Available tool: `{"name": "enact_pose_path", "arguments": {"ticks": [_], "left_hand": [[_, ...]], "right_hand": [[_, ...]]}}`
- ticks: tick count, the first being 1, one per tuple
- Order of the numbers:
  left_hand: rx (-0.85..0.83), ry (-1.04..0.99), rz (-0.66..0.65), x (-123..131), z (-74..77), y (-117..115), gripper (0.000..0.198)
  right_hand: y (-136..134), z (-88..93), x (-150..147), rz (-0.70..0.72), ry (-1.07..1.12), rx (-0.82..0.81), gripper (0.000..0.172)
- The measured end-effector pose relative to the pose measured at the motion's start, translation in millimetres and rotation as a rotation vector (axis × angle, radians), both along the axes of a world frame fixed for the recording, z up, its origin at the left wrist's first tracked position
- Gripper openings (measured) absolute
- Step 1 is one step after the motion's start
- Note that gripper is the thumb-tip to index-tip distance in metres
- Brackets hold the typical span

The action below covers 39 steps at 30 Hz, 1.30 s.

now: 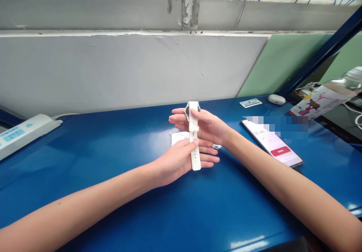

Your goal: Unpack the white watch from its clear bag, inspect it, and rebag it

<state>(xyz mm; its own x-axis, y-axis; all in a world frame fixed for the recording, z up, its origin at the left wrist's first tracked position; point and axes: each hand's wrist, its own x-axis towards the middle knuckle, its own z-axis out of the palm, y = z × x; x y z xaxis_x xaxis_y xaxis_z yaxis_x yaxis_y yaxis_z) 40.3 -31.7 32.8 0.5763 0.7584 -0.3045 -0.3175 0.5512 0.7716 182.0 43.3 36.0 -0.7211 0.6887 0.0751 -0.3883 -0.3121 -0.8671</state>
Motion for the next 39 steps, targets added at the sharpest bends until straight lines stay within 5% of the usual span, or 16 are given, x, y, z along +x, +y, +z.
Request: {"name": "enact_pose_path", "arguments": {"ticks": [6, 33, 39], "left_hand": [[-0.044, -0.039, 0.066, 1, 3.7, 2, 0.039], [0.021, -0.086, -0.054, -2, -0.5, -1, 0.024], [0.015, -0.119, -0.222, 0, 9.3, -10, 0.080]], "right_hand": [[0, 3.3, 2, 0.016, 0.060, -0.016, 0.038], [-3, 8.0, 4, 0.010, 0.031, -0.136, 0.061], [2, 9.9, 9, -0.177, 0.108, -0.093, 0.044]]}}
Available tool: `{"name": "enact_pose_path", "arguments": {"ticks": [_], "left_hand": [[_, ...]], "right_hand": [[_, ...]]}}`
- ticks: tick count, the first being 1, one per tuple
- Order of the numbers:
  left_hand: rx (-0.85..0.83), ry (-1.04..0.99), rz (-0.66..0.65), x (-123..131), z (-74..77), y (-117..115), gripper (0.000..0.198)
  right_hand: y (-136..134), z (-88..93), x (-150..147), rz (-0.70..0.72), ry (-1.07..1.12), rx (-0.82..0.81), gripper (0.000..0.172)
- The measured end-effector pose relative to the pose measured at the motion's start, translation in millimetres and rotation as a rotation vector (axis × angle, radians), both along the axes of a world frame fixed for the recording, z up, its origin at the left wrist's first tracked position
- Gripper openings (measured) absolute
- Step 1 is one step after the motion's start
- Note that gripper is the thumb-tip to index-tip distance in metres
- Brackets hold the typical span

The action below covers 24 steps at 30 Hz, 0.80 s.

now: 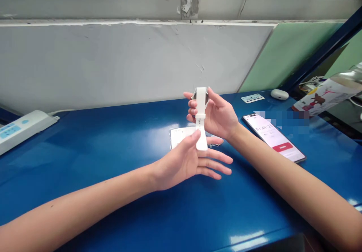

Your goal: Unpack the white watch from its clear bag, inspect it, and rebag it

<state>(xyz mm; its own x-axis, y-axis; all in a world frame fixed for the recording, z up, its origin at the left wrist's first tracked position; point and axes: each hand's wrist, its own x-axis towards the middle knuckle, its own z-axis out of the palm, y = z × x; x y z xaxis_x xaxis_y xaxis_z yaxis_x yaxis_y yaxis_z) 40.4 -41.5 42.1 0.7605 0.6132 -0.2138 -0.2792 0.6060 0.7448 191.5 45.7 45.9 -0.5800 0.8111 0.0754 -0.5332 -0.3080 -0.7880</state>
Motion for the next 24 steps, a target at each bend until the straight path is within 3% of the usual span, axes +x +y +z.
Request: {"name": "enact_pose_path", "arguments": {"ticks": [3, 7, 9, 14, 17, 20, 24], "left_hand": [[0.083, 0.149, 0.097, 3, 1.3, -3, 0.077], [0.200, 0.388, 0.505, 6, -3.2, 1, 0.034], [0.279, 0.397, 0.570, 5, -4.1, 4, 0.025], [0.397, 0.336, 0.506, 2, -0.6, 8, 0.031], [0.426, 0.356, 0.490, 1, 0.1, 9, 0.029], [0.419, 0.377, 0.438, 0, -1.2, 9, 0.021], [0.356, 0.323, 0.371, 1, -3.8, 8, 0.024]], "right_hand": [[3, -0.7, 1, -0.084, 0.090, -0.058, 0.030], [6, -4.2, -1, -0.090, 0.147, -0.103, 0.017], [5, -6.3, -2, -0.087, 0.123, -0.071, 0.017], [0, -12.0, -6, -0.180, -0.106, 0.153, 0.026], [-6, -13.2, -9, -0.249, -0.266, 0.296, 0.023], [-10, -12.6, -11, -0.219, -0.293, 0.297, 0.021], [-10, -11.5, -10, -0.083, -0.267, 0.203, 0.029]]}}
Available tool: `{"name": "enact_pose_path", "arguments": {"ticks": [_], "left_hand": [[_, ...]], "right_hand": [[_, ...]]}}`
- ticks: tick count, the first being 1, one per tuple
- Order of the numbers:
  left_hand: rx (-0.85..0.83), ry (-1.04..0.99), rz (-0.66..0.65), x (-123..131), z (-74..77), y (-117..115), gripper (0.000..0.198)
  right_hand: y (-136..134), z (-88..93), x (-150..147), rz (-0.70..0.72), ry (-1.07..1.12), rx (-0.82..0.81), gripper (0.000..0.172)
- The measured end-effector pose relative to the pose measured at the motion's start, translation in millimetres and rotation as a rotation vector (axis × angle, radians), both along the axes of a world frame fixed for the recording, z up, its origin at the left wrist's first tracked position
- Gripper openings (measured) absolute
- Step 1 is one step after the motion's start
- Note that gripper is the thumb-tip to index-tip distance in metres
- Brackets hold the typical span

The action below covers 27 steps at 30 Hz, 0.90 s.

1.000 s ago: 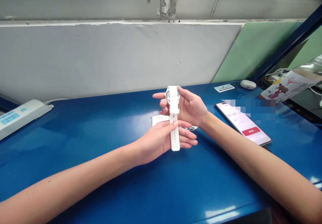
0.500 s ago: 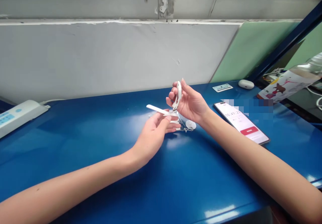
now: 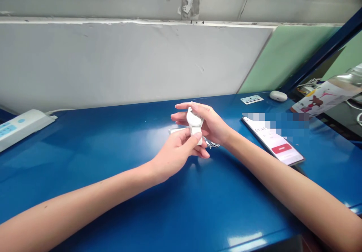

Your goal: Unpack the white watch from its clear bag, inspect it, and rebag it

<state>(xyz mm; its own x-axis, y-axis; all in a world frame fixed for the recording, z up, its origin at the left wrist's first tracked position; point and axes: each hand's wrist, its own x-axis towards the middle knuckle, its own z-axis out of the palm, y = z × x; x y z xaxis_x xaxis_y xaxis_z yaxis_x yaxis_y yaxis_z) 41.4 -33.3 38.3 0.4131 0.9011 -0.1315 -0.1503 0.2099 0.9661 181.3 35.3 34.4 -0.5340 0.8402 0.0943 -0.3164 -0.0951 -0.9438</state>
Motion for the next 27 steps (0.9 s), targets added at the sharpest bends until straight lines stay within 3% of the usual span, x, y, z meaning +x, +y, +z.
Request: {"name": "enact_pose_path", "arguments": {"ticks": [3, 11, 21, 27], "left_hand": [[-0.049, -0.047, -0.024, 1, -0.6, -1, 0.026], [-0.211, -0.115, -0.033, 2, 3.7, -3, 0.019], [-0.235, -0.075, 0.039, 3, -1.2, -2, 0.022], [-0.238, -0.032, 0.067, -2, -2.6, 7, 0.026]], "right_hand": [[1, 0.1, 0, 0.026, 0.004, -0.054, 0.031], [2, 1.8, -4, -0.069, 0.023, -0.128, 0.033], [5, 7.6, 6, 0.186, 0.200, -0.136, 0.039], [6, 10.2, 10, 0.139, 0.174, -0.115, 0.043]]}}
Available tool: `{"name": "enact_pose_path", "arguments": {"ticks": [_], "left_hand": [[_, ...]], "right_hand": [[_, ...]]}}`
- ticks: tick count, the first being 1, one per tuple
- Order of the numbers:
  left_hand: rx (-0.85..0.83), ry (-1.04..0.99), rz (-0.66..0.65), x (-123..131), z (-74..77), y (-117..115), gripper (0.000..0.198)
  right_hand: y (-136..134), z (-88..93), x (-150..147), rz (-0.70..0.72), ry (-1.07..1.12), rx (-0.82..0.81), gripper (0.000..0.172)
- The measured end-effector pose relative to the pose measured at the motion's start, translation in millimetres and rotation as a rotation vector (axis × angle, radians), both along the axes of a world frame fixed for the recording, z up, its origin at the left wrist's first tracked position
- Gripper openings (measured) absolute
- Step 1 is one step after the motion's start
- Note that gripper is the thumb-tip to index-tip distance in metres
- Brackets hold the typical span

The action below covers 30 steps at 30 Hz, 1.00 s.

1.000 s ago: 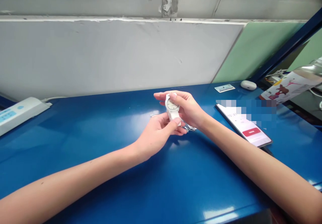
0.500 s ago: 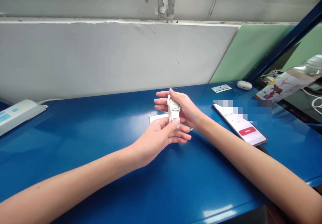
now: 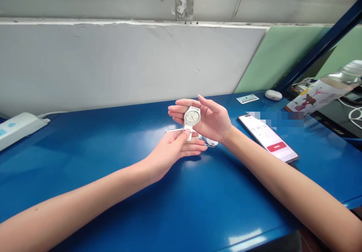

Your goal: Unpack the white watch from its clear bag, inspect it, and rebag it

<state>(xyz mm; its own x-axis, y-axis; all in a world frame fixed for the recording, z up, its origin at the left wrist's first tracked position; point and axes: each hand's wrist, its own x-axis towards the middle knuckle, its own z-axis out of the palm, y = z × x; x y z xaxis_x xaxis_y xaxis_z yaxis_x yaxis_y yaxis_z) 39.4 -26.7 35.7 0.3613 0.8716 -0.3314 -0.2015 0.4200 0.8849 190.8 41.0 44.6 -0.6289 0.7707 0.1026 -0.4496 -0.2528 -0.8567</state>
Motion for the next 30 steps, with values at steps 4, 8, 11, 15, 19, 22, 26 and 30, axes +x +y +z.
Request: {"name": "enact_pose_path", "arguments": {"ticks": [4, 8, 11, 15, 19, 22, 26, 30], "left_hand": [[0.014, 0.026, -0.005, -2, 1.0, 3, 0.028], [0.083, 0.046, -0.088, -5, 2.6, 4, 0.033], [0.231, 0.099, -0.124, -10, 6.9, 9, 0.035], [0.549, 0.376, 0.006, -23, 10.8, 19, 0.027], [0.769, 0.579, 0.114, -29, 5.1, 24, 0.019], [0.903, 0.672, 0.065, -29, -2.0, 23, 0.021], [1.070, 0.768, 0.004, -28, -5.3, 19, 0.028], [1.112, 0.849, -0.081, -27, -5.4, 18, 0.029]], "right_hand": [[-1, -2.2, 0, -0.012, 0.022, 0.008, 0.038], [-2, -3.4, 0, -0.006, 0.038, 0.009, 0.034], [-1, 2.6, 2, -0.063, 0.007, 0.039, 0.035], [-8, 15.8, 15, -0.195, -0.164, 0.219, 0.031], [-29, 12.4, 34, -0.367, -0.532, 0.540, 0.031], [-45, -3.1, 42, -0.417, -0.665, 0.647, 0.046], [-56, -16.8, 39, -0.613, -0.647, 0.706, 0.042], [-58, -15.8, 36, -0.674, -0.685, 0.846, 0.039]]}}
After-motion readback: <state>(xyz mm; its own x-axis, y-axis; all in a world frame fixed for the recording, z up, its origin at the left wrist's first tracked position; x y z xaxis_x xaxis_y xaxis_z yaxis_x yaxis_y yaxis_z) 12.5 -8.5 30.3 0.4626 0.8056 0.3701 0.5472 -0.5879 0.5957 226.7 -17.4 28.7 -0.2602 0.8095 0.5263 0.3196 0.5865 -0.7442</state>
